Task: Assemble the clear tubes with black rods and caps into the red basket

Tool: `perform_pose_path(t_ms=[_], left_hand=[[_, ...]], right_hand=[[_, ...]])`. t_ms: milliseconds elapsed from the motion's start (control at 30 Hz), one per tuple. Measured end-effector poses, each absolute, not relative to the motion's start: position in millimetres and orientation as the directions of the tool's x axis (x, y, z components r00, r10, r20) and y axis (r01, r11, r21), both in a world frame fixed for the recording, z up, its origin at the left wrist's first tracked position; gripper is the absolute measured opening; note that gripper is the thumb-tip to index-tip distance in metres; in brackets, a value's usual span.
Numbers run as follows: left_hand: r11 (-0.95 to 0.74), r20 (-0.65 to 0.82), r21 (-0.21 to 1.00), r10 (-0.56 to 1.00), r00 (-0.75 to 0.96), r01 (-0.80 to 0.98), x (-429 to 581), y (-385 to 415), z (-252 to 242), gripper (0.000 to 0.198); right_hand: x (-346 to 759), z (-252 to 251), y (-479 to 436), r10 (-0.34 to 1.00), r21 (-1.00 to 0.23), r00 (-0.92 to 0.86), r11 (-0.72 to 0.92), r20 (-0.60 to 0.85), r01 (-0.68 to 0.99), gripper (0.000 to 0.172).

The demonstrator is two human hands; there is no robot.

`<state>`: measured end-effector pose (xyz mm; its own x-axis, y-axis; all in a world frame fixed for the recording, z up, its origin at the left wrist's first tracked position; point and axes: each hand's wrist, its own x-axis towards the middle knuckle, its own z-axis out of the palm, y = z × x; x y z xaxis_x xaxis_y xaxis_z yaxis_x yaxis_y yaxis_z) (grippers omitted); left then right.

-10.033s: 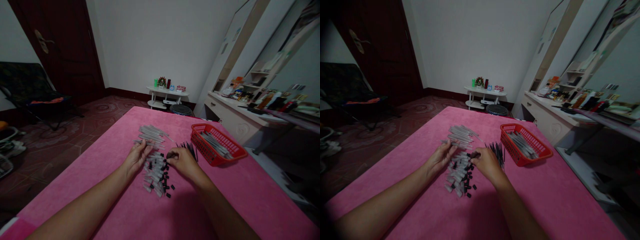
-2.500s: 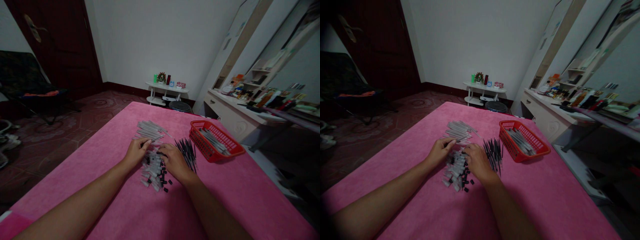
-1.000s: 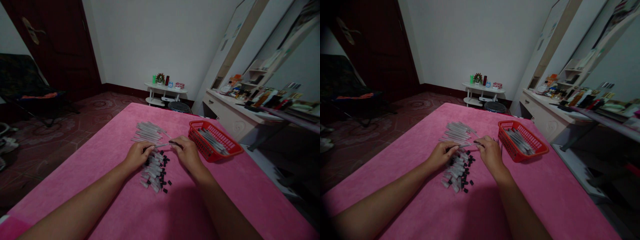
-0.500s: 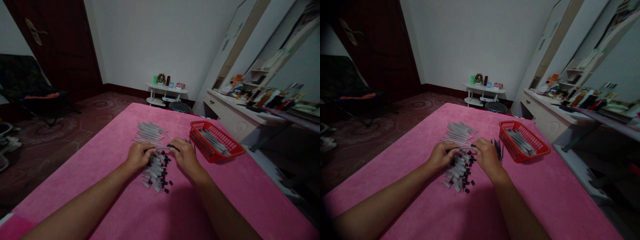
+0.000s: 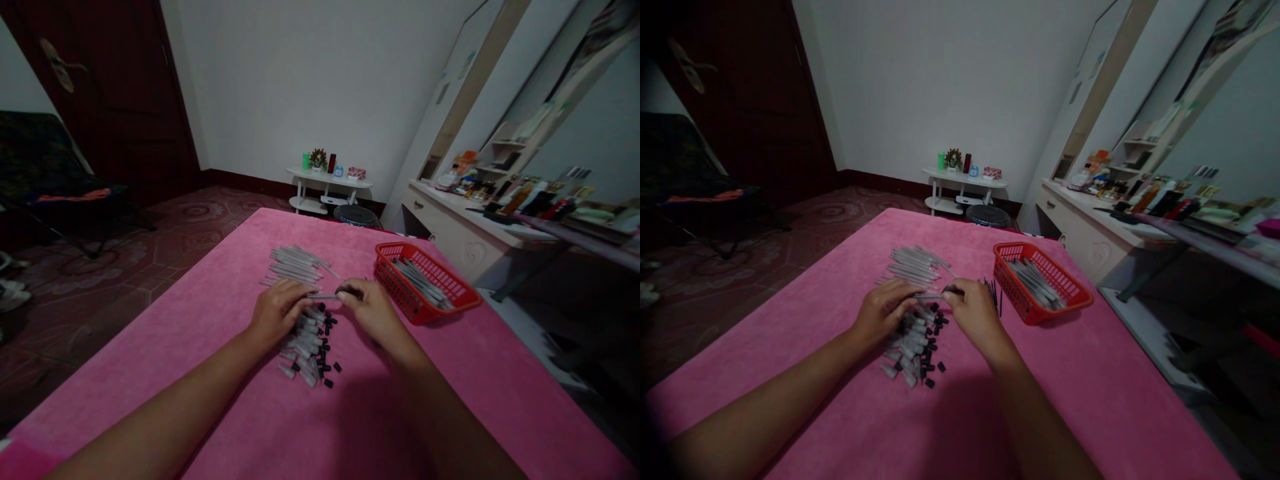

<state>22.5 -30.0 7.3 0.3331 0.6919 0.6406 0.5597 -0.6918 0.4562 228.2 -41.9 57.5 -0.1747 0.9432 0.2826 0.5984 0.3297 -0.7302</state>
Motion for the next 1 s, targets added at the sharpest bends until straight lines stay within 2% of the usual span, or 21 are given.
perform_pose_path(t_ms=[100, 167, 233, 300, 400, 500, 633, 700, 767, 867, 933, 1000], left_hand=[[-0.67, 0.658, 0.563, 0.718, 0.228, 0.484, 17.9, -21.0, 8.2, 0.04], [-0.617, 0.642, 0.592, 0.75, 0.159, 0.518, 10.3, -11.5, 3.7, 0.04], [-0.588, 0.63, 0.542, 0.757, 0.172, 0.6, 1.3, -1.0, -3.4, 0.031], [-0.567, 0.606, 0.47, 0.765, 0.22, 0.676, -6.2, 7.7, -10.6, 0.022], [-0.586, 0.557, 0.39, 0.765, 0.324, 0.711, -10.7, 14.0, -17.0, 0.017], [-0.604, 0.53, 0.34, 0.756, 0.384, 0.721, -8.9, 13.6, -18.3, 0.018], [-0.6, 0.509, 0.309, 0.76, 0.404, 0.738, -6.5, 11.2, -17.0, 0.02], [-0.597, 0.5, 0.299, 0.762, 0.411, 0.744, -6.6, 10.7, -16.6, 0.02], [-0.594, 0.495, 0.294, 0.765, 0.412, 0.749, -6.9, 10.8, -16.7, 0.019], [-0.59, 0.491, 0.29, 0.768, 0.412, 0.754, -7.0, 11.2, -17.5, 0.017], [-0.588, 0.491, 0.286, 0.768, 0.412, 0.756, -6.7, 11.0, -17.7, 0.016], [-0.588, 0.496, 0.287, 0.767, 0.408, 0.756, -6.1, 10.1, -17.0, 0.015]], right_hand=[[254.2, 80.4, -41.0, 0.933, -0.725, -0.036, 0.302, 0.358, 0.619, 0.018], [282.6, 94.7, -41.4, 0.855, -0.69, 0.193, 0.234, 0.482, 0.685, 0.022], [314.1, 102.7, -42.5, 0.714, -0.621, 0.384, 0.09, 0.586, 0.779, 0.025], [341.9, 103.0, -43.9, 0.644, -0.496, 0.448, -0.121, 0.619, 0.86, 0.029], [367.6, 93.9, -44.3, 0.626, -0.387, 0.531, -0.365, 0.572, 0.847, 0.034], [375.3, 83.1, -41.9, 0.639, -0.338, 0.554, -0.44, 0.534, 0.832, 0.037], [373.6, 75.9, -37.7, 0.649, -0.32, 0.537, -0.432, 0.539, 0.843, 0.037], [369.4, 76.3, -36.2, 0.635, -0.323, 0.504, -0.387, 0.585, 0.863, 0.036], [361.0, 78.8, -34.9, 0.612, -0.333, 0.443, -0.293, 0.655, 0.896, 0.033], [338.6, 83.2, -33.2, 0.64, -0.371, 0.315, -0.05, 0.701, 0.927, 0.03], [318.9, 83.8, -32.7, 0.734, -0.393, 0.203, 0.094, 0.648, 0.915, 0.028], [299.0, 80.8, -33.2, 0.858, -0.354, 0.067, 0.138, 0.51, 0.925, 0.023]])
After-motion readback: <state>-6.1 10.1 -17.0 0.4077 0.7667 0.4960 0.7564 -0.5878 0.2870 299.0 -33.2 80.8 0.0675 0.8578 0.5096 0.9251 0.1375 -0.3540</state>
